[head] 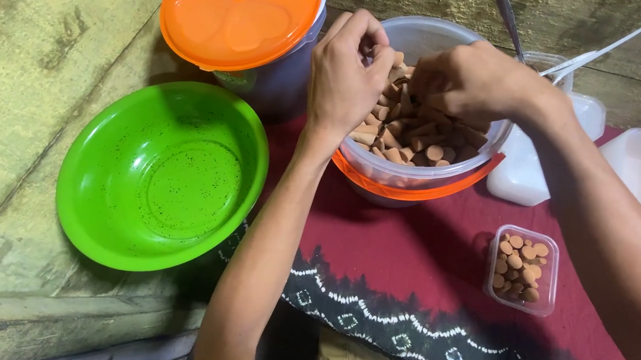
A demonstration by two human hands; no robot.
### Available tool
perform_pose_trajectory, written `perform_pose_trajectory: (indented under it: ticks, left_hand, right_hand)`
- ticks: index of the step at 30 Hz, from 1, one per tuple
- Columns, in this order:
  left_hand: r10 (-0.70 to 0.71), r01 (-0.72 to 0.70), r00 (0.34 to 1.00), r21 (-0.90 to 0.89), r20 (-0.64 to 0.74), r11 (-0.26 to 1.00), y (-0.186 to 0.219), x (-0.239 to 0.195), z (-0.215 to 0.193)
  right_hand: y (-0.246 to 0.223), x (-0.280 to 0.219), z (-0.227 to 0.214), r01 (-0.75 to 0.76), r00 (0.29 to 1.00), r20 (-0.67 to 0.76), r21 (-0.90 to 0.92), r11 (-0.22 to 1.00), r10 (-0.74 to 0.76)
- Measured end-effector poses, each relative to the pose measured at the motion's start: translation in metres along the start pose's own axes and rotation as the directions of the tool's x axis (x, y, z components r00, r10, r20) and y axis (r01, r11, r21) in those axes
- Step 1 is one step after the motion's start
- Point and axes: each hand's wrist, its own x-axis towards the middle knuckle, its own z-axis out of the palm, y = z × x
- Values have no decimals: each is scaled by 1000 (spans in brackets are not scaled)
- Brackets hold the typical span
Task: The person sorts small, brown, cone-shaped clay pieces from a large bucket into a small, clear plastic container. They use both hands to pick up the pieces and arrange them neatly inside the container.
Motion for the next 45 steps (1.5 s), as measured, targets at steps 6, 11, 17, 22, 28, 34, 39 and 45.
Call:
perform_pose_trajectory:
  ticks: [6,11,17,22,28,34,39,45]
  left_hand:
    - [13,-13,1000,-15,-17,1000,1,-1,0]
    - [17,-17,1000,-21,-18,1000,0,-1,0]
    - [24,-25,999,-26,-28,999,1,0,-1]
    - [-5,4,999,-24,-43,1000,0,-1,-1]
    - [-6,3,997,-51,-74,999,-2,-2,1]
    - [-1,-1,998,-29,-63,1000,-3,-2,0]
    - [1,-3,998,-25,-69,1000,-3,-2,1]
    - [-38,35,998,-68,-53,997,0,-3,0]
  right_hand:
    - [19,33,35,201,975,-57,-176,964,-214]
    - [17,37,36,187,981,-3,-210,960,-192]
    - [19,27,30,254,965,-38,-103,962,-259]
    - [-1,13,18,80,997,15,14,997,-80]
    - [-5,12,17,-115,985,-112,152,982,133]
    - [-4,12,19,-215,934,-245,193,957,260]
    - [12,16,25,-14,958,-286,46,999,27]
    - [4,15,32,308,933,-188,-30,951,-308]
